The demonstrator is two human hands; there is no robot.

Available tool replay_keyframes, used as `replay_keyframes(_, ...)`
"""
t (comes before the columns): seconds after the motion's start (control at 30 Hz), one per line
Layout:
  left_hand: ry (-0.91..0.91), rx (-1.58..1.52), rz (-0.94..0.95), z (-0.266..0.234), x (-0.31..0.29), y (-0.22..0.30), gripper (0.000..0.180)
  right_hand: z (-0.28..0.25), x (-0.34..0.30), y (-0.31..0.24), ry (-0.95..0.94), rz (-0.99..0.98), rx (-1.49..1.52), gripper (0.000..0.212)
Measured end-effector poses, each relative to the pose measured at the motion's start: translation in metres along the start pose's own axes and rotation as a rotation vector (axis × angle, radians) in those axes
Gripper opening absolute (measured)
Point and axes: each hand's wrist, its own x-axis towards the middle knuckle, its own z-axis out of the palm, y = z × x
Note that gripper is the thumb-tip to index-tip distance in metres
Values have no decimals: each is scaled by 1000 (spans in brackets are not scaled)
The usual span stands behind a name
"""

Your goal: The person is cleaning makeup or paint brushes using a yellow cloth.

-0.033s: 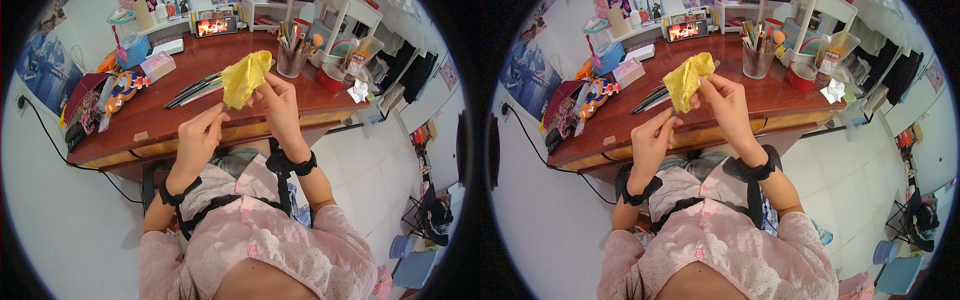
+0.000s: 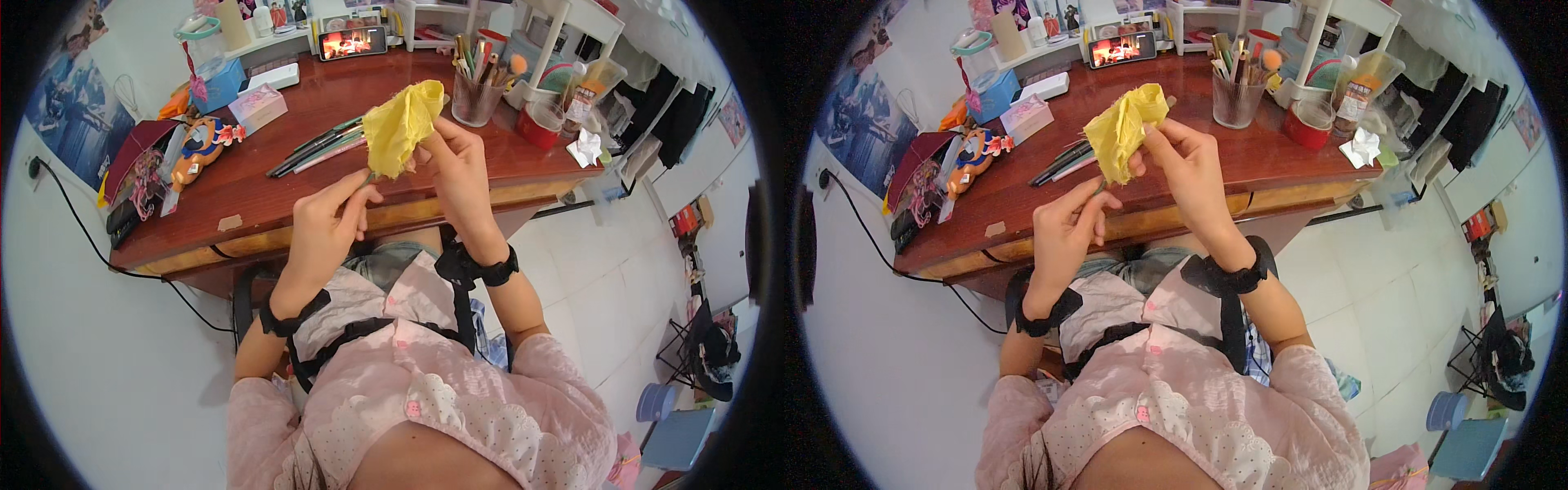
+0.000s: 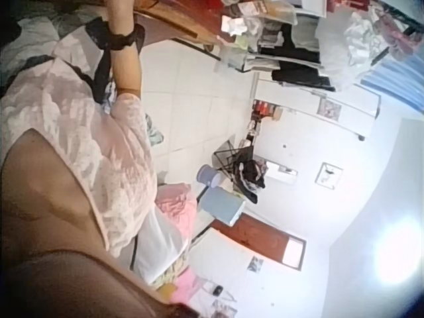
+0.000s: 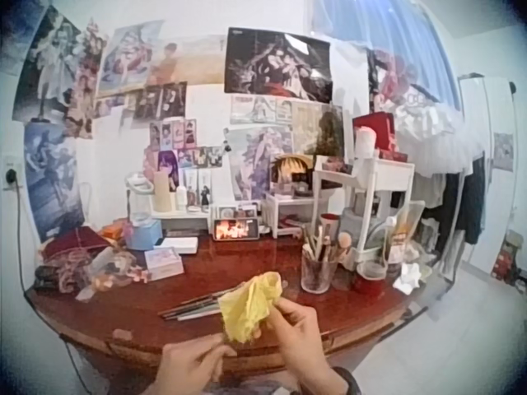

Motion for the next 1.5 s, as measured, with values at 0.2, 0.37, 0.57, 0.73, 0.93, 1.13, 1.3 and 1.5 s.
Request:
replay_keyframes(0.2,-419,-634,-333,-19,12,3,26,1,-1,-8,4,-12,-14,20)
replay_keyframes(0.37,-420,-543,-316,-21,10,4,20,5,-6,-5,-36,14,-62,19)
replay_keyframes(0.57,-291,-438,-208,-18,11,-4,18,11,-8,-3,-70,33,-107,18)
replay_keyframes(0.73,-158,-377,-166,-7,9,0,31,15,-10,-8,-49,25,-176,16)
replay_keyframes(0.93,17,-157,106,-10,14,-3,37,17,-12,4,-91,-7,-299,16)
replay_keyframes(1.13,161,-159,162,-21,12,3,12,25,-15,0,-171,-66,-459,16)
replay_keyframes(1.3,28,-49,-79,-27,9,12,10,19,-15,8,-233,-83,-495,17)
replay_keyframes(1.5,-70,-345,21,-34,22,3,27,16,-14,-2,-356,9,-464,18)
